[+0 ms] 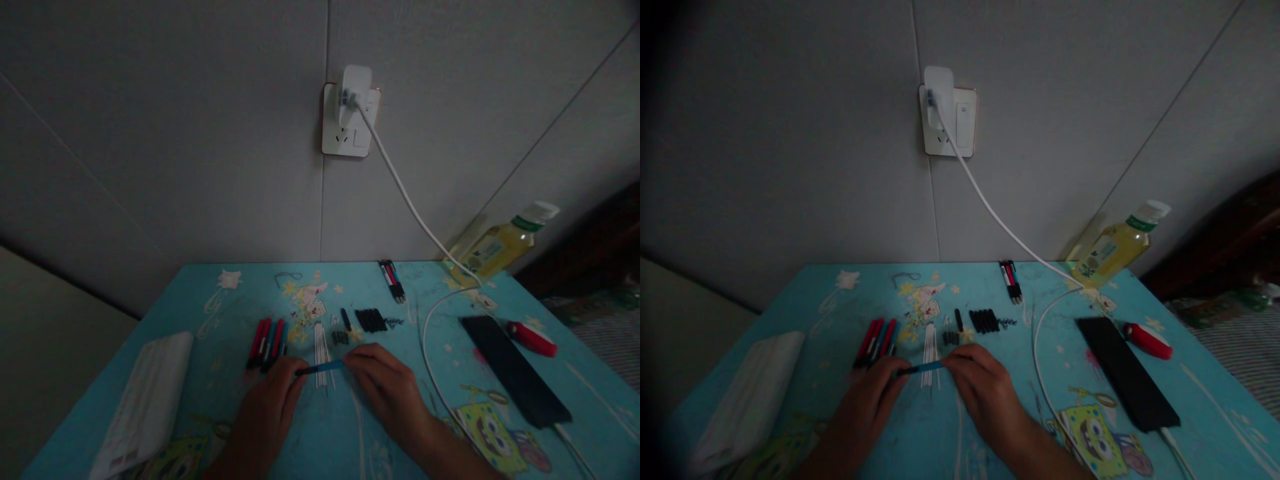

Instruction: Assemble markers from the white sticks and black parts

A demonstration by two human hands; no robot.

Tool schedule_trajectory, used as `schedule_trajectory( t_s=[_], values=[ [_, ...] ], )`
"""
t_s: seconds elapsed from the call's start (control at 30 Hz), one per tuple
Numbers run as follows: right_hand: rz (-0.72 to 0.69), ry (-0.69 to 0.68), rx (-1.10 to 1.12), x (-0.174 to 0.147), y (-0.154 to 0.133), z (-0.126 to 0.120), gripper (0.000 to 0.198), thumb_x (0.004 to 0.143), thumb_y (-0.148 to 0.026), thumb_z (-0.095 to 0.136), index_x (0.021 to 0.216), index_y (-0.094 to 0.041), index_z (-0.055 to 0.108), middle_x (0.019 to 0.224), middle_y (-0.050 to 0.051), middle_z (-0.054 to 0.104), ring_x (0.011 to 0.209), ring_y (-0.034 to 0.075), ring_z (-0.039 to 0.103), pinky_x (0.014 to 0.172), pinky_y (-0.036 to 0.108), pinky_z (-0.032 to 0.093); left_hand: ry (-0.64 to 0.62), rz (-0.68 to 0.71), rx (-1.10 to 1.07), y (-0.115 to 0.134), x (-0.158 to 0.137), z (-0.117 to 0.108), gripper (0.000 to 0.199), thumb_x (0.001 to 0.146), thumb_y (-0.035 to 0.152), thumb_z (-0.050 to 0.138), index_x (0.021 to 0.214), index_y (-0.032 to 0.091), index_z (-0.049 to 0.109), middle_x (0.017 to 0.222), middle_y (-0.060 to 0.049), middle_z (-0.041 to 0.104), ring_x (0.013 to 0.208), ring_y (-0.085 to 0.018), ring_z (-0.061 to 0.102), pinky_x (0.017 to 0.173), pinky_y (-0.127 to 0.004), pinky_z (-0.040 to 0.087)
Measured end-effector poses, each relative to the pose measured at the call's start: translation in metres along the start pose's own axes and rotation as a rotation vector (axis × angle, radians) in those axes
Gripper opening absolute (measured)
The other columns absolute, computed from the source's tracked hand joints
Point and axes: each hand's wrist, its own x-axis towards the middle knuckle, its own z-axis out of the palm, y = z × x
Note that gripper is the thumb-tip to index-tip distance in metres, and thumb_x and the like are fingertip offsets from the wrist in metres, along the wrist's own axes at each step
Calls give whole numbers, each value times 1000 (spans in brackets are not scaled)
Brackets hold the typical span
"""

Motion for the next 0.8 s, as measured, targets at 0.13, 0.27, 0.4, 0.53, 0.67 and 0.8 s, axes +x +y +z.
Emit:
schedule_trajectory(
  t_s=[0.13,0.27,0.4,0.53,0.67,0.8],
  values=[
    [-23,15,-65,0,-2,-1,28,97,-16,52,117,-26,68,108,7,66,98,18,66,87,30,58,-9,24,3,1,2,-2,16,101,28,43,109,25,56,96,-3,66,87,-19,66,80,-31,52],
    [-95,-22,-146,-1,-7,-2,30,96,-14,51,119,-25,67,109,8,67,100,20,66,86,32,59,-12,30,3,0,3,-5,15,101,28,42,108,24,55,100,-4,65,91,-19,65,82,-33,51],
    [-118,-9,-175,-4,-6,-1,35,96,-13,49,124,-26,64,114,9,68,103,21,66,89,36,59,-32,19,10,1,3,-6,16,101,29,43,109,24,56,99,-4,66,89,-19,66,81,-33,52],
    [-150,-14,-138,-6,-3,1,42,97,-12,48,135,-29,57,118,8,67,108,20,65,91,35,59,-101,70,6,6,1,-5,21,100,27,42,117,25,55,102,-6,67,91,-19,67,82,-32,54],
    [-236,-59,-82,-8,-7,7,52,96,-8,48,144,-28,46,124,8,67,114,20,63,97,37,56,-177,187,64,10,-4,-3,23,99,27,47,120,25,56,102,-6,70,91,-21,69,82,-33,56],
    [-266,-97,-101,-9,-10,14,56,95,-5,46,147,-26,42,136,8,60,123,21,59,103,38,52,-164,174,60,11,-7,1,21,98,27,49,118,24,56,100,-7,71,89,-22,70,81,-34,56]
  ],
)
